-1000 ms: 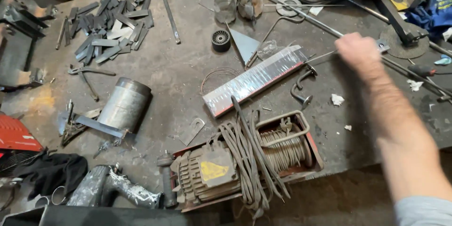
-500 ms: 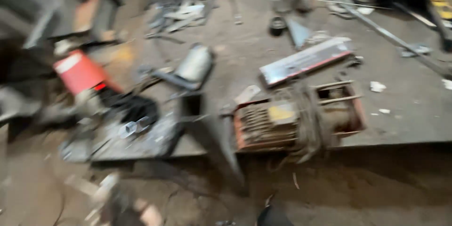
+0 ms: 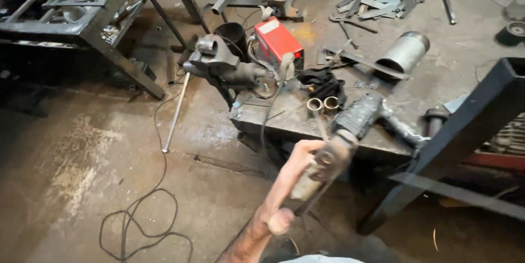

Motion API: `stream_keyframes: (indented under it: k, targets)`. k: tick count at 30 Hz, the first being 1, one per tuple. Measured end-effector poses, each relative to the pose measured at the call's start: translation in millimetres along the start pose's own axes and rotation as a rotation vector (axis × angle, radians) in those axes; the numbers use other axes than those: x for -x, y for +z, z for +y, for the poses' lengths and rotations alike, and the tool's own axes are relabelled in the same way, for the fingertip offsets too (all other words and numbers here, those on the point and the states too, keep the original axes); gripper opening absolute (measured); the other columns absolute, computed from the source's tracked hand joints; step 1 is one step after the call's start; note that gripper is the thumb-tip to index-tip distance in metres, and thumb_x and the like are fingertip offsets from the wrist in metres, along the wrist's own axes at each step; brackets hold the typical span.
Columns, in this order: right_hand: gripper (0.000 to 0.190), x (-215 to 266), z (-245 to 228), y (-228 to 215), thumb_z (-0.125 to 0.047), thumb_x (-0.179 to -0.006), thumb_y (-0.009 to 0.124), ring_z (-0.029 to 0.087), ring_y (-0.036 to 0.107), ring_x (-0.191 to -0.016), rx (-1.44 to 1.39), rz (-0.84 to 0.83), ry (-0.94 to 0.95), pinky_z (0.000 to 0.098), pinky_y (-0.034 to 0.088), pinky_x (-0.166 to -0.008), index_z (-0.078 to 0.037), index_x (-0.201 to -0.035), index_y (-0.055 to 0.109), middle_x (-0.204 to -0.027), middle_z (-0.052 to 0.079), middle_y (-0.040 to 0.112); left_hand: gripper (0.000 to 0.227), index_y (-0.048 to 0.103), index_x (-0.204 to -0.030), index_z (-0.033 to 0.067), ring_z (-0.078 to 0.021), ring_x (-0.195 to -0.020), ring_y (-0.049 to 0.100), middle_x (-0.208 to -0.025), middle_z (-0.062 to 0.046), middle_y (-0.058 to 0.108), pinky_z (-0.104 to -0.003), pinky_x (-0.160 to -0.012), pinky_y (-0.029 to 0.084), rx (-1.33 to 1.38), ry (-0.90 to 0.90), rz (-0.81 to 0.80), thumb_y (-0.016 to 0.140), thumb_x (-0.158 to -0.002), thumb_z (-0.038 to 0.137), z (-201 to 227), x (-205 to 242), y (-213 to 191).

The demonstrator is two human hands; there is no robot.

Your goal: The person welds a cylindrical steel piece held in a bench vise, using an arc welding electrode holder to strike arcs that produce sparks and smoke. They hold the piece with a cloth, reposition it between welds, and continue welding along the joint.

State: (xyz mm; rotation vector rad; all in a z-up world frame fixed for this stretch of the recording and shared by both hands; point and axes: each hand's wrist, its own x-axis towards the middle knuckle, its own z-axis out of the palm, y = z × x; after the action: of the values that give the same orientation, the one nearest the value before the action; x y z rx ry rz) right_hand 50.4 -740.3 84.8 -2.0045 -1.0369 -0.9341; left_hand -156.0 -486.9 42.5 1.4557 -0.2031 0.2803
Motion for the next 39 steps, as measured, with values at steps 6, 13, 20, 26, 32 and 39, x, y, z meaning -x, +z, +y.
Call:
stream_keyframes:
  k: [6,13,20,26,32,39]
  targets:
    - [0.006,21,-101,23,-0.005,-0.104,0.069,0.02,0.066,-0.074,-0.073,0.117,0.097,0.0279,0.053,-0.069,0.0,-0.105,0.067,-0.084,0.011,0.067,0.118,0.046,-0.143,-0.0072,-0.0286,-0.146,0.039,-0.156,-0.018,0.037,-0.043,-0.127,0.029,0.041,0.068,-0.203,0.038,-0.085,0.095,14,8,-24]
    - [0.013,63,-105,128,-0.009,-0.11,0.07,0.018,0.064,-0.075,-0.233,0.21,0.22,0.0231,0.052,-0.076,0.001,-0.104,0.066,-0.086,0.009,0.066,0.119,0.035,-0.154,-0.0102,-0.0293,-0.138,0.046,-0.149,-0.02,0.048,-0.038,-0.122,0.035,0.179,0.012,-0.096,0.044,-0.088,0.088,-68,10,-56]
    - [0.087,108,-126,176,-0.072,-0.097,0.038,0.023,0.058,-0.13,-1.185,-0.092,0.882,0.0385,0.048,-0.1,-0.009,-0.158,0.037,-0.145,0.014,0.057,0.083,0.05,-0.14,-0.0061,-0.0327,-0.111,0.053,-0.124,-0.02,0.051,-0.04,-0.1,0.045,-0.328,0.068,0.05,0.052,-0.096,0.064,-88,-52,-63]
    - [0.098,142,-62,209,-0.081,-0.091,0.032,0.028,0.051,-0.136,-1.333,0.147,1.656,0.0444,0.039,-0.111,-0.006,-0.154,0.041,-0.149,0.01,0.054,0.07,0.055,-0.13,-0.0058,-0.042,-0.108,0.049,-0.115,-0.024,0.048,-0.051,-0.094,0.043,-0.743,-0.003,0.068,0.073,-0.084,0.044,-108,-117,-23]
    - [0.077,135,-8,218,-0.066,-0.097,0.04,0.024,0.052,-0.132,-1.253,0.371,1.646,0.0427,0.039,-0.113,-0.012,-0.151,0.044,-0.145,0.007,0.054,0.061,0.055,-0.144,-0.0073,-0.0425,-0.105,0.048,-0.115,-0.025,0.05,-0.05,-0.092,0.042,-0.636,-0.165,-0.07,0.059,-0.1,0.035,-131,-146,-31]
    - [0.047,107,21,213,-0.041,-0.101,0.053,0.028,0.064,-0.104,-1.327,0.35,1.56,0.0475,0.049,-0.096,-0.008,-0.134,0.057,-0.113,0.011,0.068,0.034,0.069,-0.123,-0.0015,-0.0393,-0.105,0.053,-0.11,-0.022,0.056,-0.046,-0.093,0.045,-0.627,-0.123,-0.007,0.056,-0.094,0.011,-136,-161,-108]
